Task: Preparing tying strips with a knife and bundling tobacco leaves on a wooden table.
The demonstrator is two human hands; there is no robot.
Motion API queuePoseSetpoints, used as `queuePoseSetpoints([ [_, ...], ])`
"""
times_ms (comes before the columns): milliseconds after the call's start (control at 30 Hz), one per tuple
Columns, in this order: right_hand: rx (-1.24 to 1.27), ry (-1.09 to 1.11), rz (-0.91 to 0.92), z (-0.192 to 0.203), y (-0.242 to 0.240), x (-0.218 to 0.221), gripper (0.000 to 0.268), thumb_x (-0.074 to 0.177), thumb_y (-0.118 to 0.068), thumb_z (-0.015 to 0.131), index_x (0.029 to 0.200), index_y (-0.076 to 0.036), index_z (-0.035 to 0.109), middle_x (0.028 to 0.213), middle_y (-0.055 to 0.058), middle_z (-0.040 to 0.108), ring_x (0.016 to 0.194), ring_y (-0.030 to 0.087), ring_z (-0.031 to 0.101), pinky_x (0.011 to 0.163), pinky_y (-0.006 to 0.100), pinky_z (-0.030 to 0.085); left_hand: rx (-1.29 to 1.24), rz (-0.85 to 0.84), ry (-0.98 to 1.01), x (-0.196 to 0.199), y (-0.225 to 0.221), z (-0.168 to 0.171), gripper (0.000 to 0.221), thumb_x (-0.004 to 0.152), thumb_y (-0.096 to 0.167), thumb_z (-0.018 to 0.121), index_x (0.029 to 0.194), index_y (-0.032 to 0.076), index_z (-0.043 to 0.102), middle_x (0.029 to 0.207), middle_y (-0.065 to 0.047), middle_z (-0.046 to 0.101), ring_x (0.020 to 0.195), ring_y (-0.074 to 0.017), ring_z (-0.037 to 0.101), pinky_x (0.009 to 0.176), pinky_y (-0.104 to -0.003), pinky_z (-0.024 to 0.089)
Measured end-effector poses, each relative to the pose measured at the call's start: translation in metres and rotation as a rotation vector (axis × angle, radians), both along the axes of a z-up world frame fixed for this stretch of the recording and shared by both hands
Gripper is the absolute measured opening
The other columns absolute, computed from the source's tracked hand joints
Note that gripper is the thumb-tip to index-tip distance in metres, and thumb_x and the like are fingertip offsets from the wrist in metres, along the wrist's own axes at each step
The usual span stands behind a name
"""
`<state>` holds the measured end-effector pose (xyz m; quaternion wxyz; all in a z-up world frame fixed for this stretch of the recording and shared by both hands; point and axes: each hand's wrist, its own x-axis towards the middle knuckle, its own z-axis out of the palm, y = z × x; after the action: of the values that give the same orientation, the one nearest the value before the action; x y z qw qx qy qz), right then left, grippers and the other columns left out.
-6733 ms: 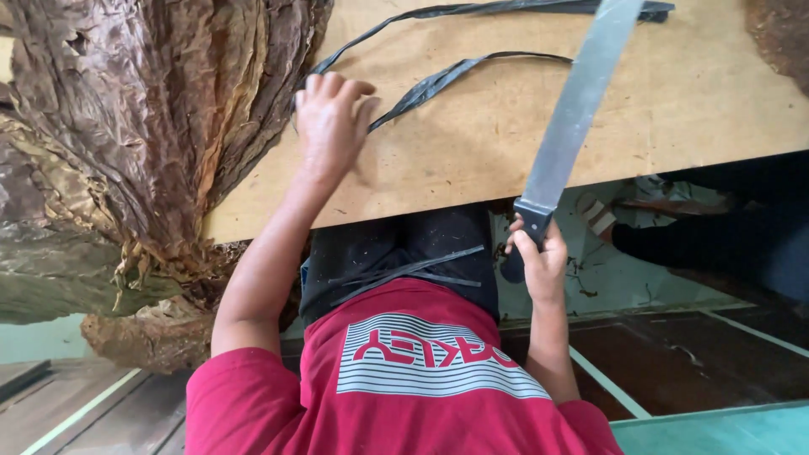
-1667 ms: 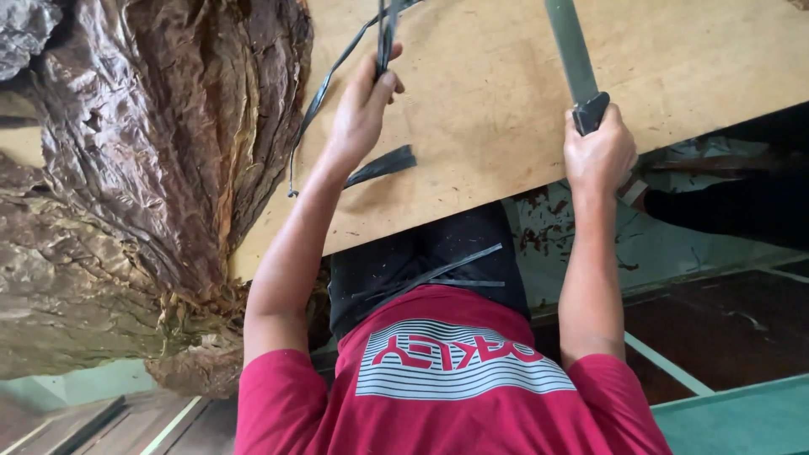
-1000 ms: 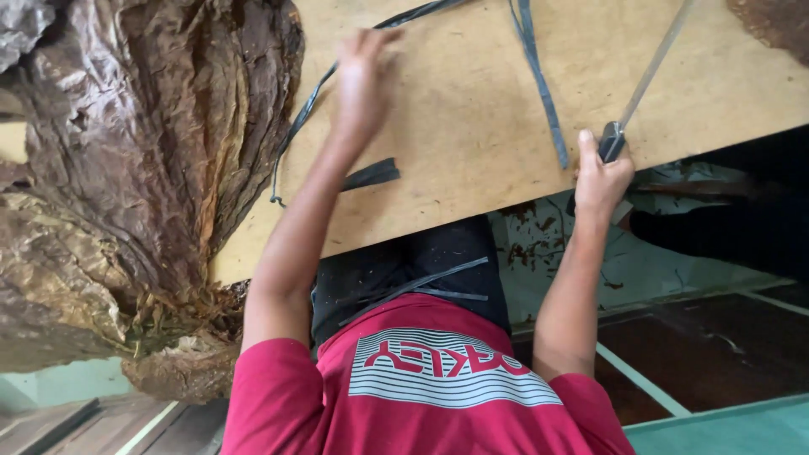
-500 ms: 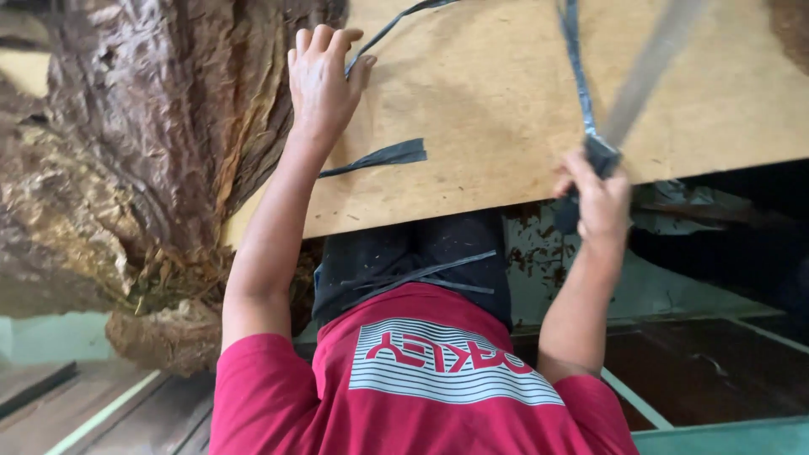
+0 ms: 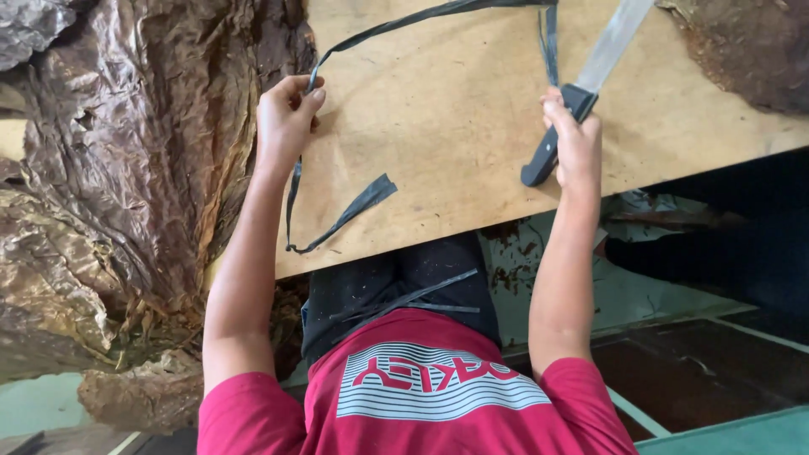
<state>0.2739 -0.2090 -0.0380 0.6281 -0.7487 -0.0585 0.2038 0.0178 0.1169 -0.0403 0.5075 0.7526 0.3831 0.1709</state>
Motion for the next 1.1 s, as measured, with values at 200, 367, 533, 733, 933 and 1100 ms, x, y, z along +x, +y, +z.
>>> queuePoseSetpoints([
  [200,-0.2,-0.064,0.035,0.053,-0.012,-0.077,0.024,0.099,-0.023,0.073,0.117,-0.01,0.062,0.072,0.001,0.058,0.056,0.01,0.056,0.059,0.027,0.05,-0.26,0.003,-0.125,-0.009,-0.012,0.011,0.02,0.106,0.018,0.067,0.123,0.01,0.07,0.076,0.004,0.059,0.061,-0.0041,0.054,0.056,-0.019,0.048],
  [367,0.148,0.195,0.21,0.025,-0.041,-0.12,0.023,0.111,-0.019,0.055,0.095,-0.01,0.041,0.082,0.021,0.063,0.063,0.025,0.067,0.058,0.034,0.059,-0.368,0.068,-0.25,-0.006,-0.019,0.025,0.026,0.107,0.036,0.059,0.111,0.017,0.075,0.077,0.006,0.054,0.054,-0.0009,0.039,0.049,-0.016,0.029],
  [533,0.049,0.336,0.31,0.001,-0.057,-0.142,0.013,0.097,-0.006,0.057,0.109,-0.002,0.055,0.086,0.014,0.066,0.063,0.021,0.066,0.052,0.028,0.052,-0.351,0.012,-0.494,-0.008,-0.026,0.019,0.013,0.109,0.024,0.06,0.109,0.013,0.068,0.087,0.002,0.063,0.061,-0.0058,0.052,0.058,-0.02,0.042],
  [733,0.127,0.328,0.363,-0.028,-0.021,-0.148,0.015,0.103,-0.01,0.063,0.116,-0.002,0.058,0.078,0.014,0.065,0.058,0.023,0.068,0.043,0.033,0.058,-0.151,-0.211,-0.557,-0.028,-0.054,0.022,0.015,0.11,0.008,0.062,0.123,0.005,0.067,0.086,-0.005,0.065,0.067,-0.0107,0.059,0.062,-0.024,0.052],
  [933,0.298,0.272,0.352,-0.027,0.045,-0.126,0.018,0.098,-0.015,0.075,0.1,-0.003,0.062,0.062,0.013,0.063,0.047,0.024,0.067,0.034,0.036,0.056,0.149,-0.304,-0.376,-0.055,-0.098,0.044,0.018,0.104,0.004,0.067,0.12,0.007,0.075,0.085,-0.011,0.068,0.065,-0.0208,0.062,0.066,-0.037,0.056],
  [1100,0.353,0.287,0.369,-0.004,0.071,-0.122,0.025,0.094,-0.019,0.082,0.097,-0.002,0.065,0.06,0.016,0.064,0.044,0.024,0.065,0.03,0.036,0.055,0.415,-0.32,-0.214,-0.069,-0.107,0.038,0.021,0.103,0.011,0.068,0.117,0.023,0.079,0.084,-0.001,0.065,0.063,-0.0217,0.064,0.067,-0.033,0.056],
])
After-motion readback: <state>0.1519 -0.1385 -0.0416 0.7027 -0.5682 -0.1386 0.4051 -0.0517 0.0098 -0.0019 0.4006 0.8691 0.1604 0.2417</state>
